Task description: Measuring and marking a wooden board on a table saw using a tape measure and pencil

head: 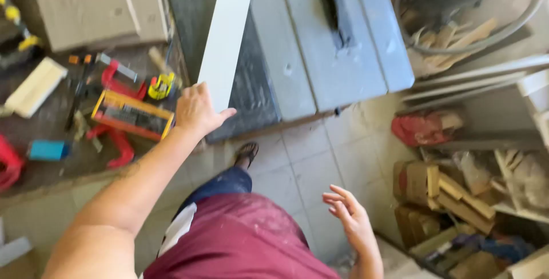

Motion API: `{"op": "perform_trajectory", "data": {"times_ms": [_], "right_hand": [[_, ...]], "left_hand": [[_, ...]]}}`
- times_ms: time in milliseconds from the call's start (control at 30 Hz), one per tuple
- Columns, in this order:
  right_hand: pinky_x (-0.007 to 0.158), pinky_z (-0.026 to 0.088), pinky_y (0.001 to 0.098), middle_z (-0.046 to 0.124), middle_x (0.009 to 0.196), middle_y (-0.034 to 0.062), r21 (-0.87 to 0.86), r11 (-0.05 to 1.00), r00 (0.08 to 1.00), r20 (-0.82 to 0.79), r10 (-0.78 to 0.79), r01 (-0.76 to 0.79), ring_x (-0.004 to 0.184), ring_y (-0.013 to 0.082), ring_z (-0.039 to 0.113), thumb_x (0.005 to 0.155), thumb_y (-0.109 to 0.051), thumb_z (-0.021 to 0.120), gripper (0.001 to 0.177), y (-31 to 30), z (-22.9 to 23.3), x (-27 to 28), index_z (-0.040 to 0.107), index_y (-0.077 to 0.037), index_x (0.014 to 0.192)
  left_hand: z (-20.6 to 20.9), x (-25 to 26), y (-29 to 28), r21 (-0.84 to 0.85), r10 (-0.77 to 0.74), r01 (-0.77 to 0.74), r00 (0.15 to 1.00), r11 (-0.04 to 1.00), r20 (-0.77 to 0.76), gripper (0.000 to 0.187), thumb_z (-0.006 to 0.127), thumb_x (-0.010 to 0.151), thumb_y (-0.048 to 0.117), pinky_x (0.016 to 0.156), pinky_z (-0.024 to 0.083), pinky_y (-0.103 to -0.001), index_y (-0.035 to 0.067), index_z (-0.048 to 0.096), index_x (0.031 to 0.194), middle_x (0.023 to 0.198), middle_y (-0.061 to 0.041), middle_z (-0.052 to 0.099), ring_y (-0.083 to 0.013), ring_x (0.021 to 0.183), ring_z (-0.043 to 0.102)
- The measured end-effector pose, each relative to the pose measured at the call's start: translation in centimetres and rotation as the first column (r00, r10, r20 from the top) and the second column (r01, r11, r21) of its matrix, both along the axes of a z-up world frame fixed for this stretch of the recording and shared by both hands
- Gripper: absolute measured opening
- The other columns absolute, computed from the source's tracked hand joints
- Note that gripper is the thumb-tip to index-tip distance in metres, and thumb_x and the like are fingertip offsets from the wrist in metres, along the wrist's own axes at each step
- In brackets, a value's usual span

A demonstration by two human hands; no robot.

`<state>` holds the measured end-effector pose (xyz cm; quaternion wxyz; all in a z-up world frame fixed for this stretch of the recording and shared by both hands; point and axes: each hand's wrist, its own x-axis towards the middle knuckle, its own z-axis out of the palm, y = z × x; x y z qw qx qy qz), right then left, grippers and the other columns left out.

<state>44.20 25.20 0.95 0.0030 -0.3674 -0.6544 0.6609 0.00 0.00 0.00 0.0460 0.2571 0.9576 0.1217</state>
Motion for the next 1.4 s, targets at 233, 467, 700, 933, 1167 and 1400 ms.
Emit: {"op": "perform_trajectory", "data": {"times_ms": [233,467,700,933,1167,1400], "right_hand": [[0.123,0.005,0.0751,0.027,0.175,-0.0021,0.412,0.688,0.721,0.651,0.236,-0.597,0.167,0.0281,0.003,0.09,-0.054,0.072,0.083,8.3,2.7,-10.1,0.038,-0.029,0.161],[0.12,0.042,0.0416,0.065,0.139,0.0155,0.784,0.598,0.986,-0.149,-0.078,0.166,0.134,0.0289,0.059,0.098,-0.021,0.069,0.055,19.5,6.6,-14.4,0.054,-0.001,0.147],[0.097,0.065,0.0375,0.082,0.102,0.0146,0.244,0.964,0.951,-0.257,0.172,-0.108,0.099,0.0235,0.078,0.104,-0.026,0.057,0.035,29.6,8.5,-18.0,0.065,-0.004,0.129],[0.098,0.063,0.0366,0.083,0.098,0.0135,0.027,0.924,0.914,-0.135,0.382,-0.382,0.098,0.0234,0.079,0.101,-0.025,0.059,0.034,31.0,4.8,-25.2,0.069,-0.004,0.125],[0.096,0.059,0.0435,0.071,0.126,0.0202,-0.468,0.702,0.834,-0.424,0.354,-0.536,0.118,0.0304,0.07,0.102,-0.045,0.062,0.062,25.5,-0.3,-30.1,0.052,-0.003,0.146],[0.121,0.041,0.0594,0.057,0.153,0.02,-0.873,0.42,0.948,-0.308,-0.078,-0.249,0.141,0.0405,0.055,0.086,-0.082,0.057,0.105,21.7,-2.9,-33.0,0.044,-0.008,0.159]], "left_hand": [[0.6,-7.5,7.4,-0.346,0.385,-0.256,0.839,0.903,0.384,0.149,0.076,0.069,0.086,0.114,0.035,-0.067,0.003,0.003,0.169,0.171,-0.023,0.024,-0.0431,0.151,0.031],[-0.9,-7.1,11.7,-0.293,0.455,-0.396,0.874,0.871,0.171,0.124,0.092,0.06,0.065,0.091,0.058,-0.055,-0.001,0.037,0.151,0.14,-0.025,0.055,-0.0415,0.125,0.057],[5.2,-0.6,18.7,-0.24,0.582,-0.54,0.656,0.807,0.481,0.118,0.086,0.075,0.057,0.114,0.049,-0.056,0.008,0.026,0.164,0.164,-0.018,0.04,-0.0378,0.147,0.043],[9.0,3.9,19.8,0.312,-0.043,-0.879,0.318,0.361,0.947,0.091,0.06,0.079,0.022,0.073,0.05,-0.04,0.027,0.039,0.167,0.118,-0.014,0.066,-0.0271,0.092,0.062],[9.5,11.7,14.8,0.377,-0.198,-0.88,0.331,0.288,0.923,0.101,0.064,0.057,0.031,0.077,0.056,-0.057,0.011,0.057,0.156,0.126,-0.029,0.067,-0.0429,0.105,0.064],[6.1,13.4,10.0,0.138,-0.438,-0.958,0.015,0.25,0.899,0.076,0.06,0.075,0.033,0.07,0.059,-0.06,-0.001,0.068,0.141,0.107,-0.037,0.077,-0.0462,0.081,0.074]]}}
